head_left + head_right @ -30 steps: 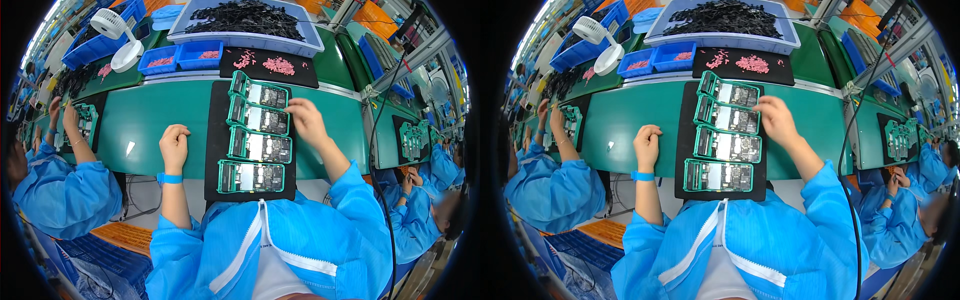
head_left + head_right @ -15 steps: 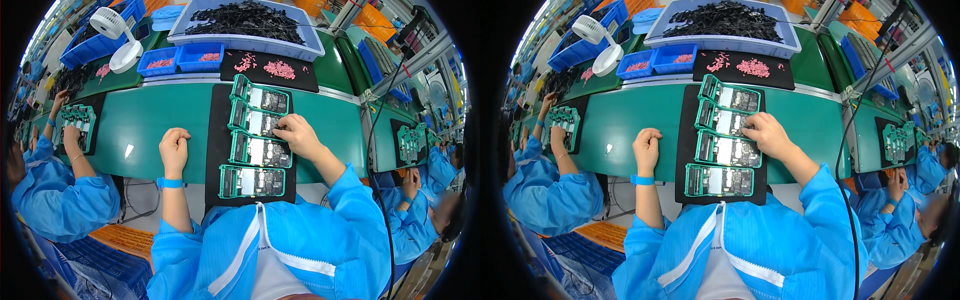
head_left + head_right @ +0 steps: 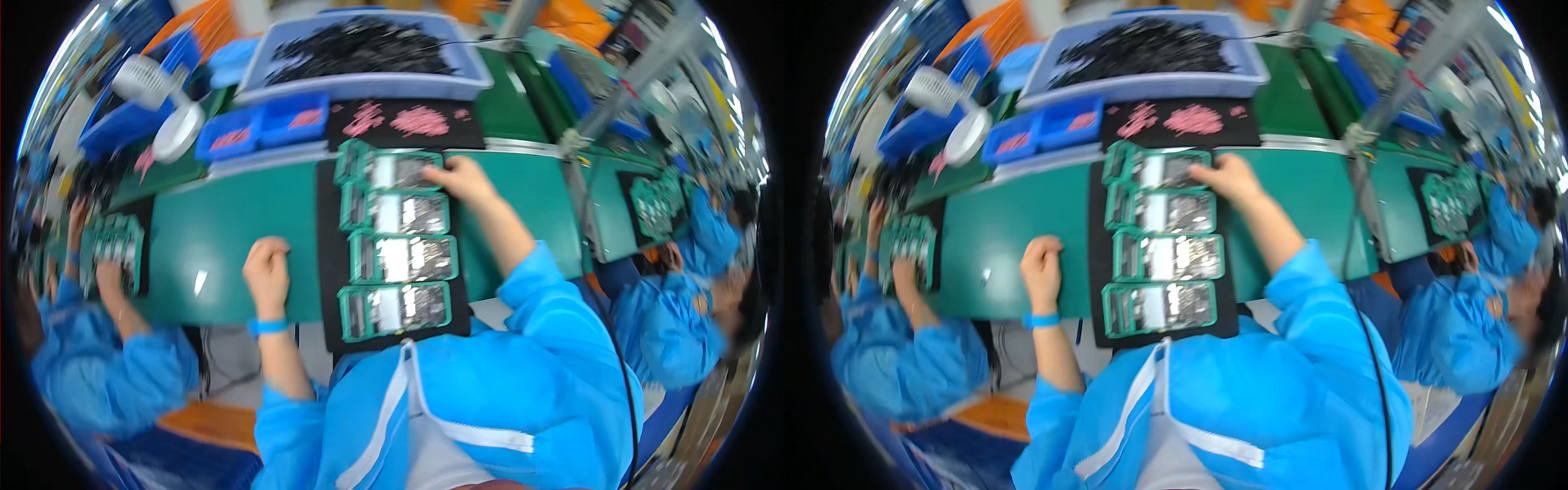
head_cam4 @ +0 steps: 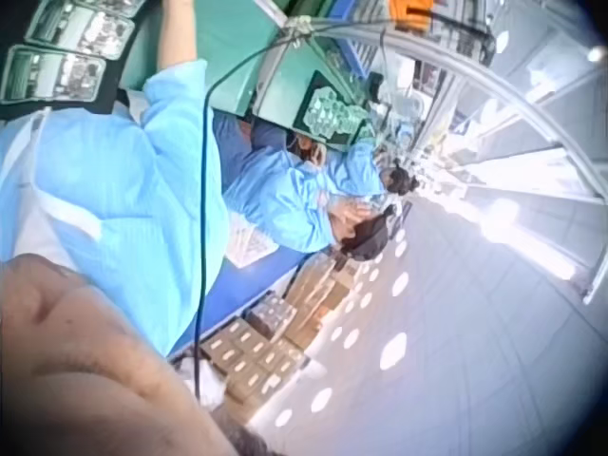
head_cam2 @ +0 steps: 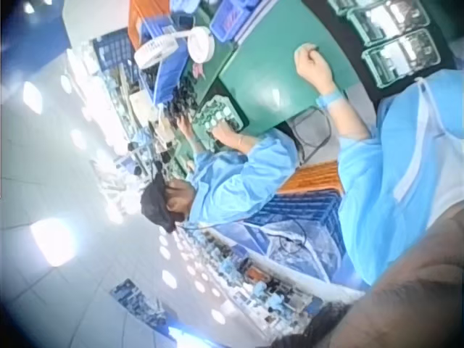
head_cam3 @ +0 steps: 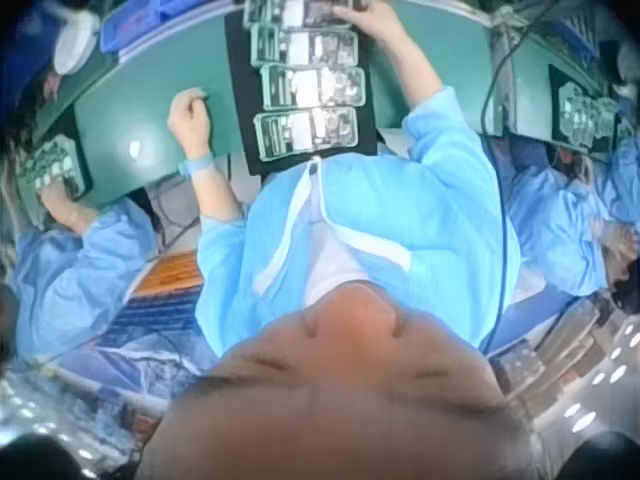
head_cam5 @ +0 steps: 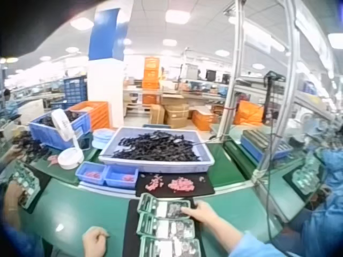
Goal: Assembling electronic components onto printed circuit boards at a factory workstation.
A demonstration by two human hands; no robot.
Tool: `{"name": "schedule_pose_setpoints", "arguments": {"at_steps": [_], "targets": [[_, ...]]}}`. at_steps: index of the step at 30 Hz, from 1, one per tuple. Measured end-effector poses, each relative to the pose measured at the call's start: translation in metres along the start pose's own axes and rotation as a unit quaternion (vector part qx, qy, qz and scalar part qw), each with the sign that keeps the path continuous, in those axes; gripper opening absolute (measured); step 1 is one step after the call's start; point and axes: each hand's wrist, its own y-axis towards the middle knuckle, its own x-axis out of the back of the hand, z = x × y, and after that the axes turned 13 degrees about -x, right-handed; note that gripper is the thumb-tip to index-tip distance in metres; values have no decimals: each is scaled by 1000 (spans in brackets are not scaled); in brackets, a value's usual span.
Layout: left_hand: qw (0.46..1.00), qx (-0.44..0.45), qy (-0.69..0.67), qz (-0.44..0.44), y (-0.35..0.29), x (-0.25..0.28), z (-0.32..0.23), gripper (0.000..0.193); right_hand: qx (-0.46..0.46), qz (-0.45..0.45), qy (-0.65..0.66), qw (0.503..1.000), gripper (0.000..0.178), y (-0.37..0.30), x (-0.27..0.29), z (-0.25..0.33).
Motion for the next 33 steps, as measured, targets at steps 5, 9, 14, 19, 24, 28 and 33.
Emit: {"name": "schedule_pose_setpoints", "arguments": {"at_steps": [5, 9, 14, 19, 24, 28, 33], "targets": [[999, -4, -5, 38, -14, 6, 21, 9, 50, 59, 299, 951, 41, 0, -36, -2], [999, 6, -18, 47, -16, 8, 22, 11, 8, -45, 337, 940, 42, -17, -26, -18], [996, 18, 24, 85, -12, 16, 3, 20, -19, -104, 481, 870, 44, -49, 9, -68], [996, 30, 14, 82, -8, 17, -8, 18, -25, -313, 572, 758, 35, -76, 71, -123], [996, 39, 1, 83, -9, 18, 9, 19, 16, -474, 582, 660, 31, -81, 140, -170], [995, 50, 10, 89, -8, 16, 0, 20, -13, -562, 552, 615, 31, -86, 192, -207], [996, 38, -4, 82, -12, 7, 19, 21, -74, -618, 448, 641, 50, -66, 221, -255]]}}
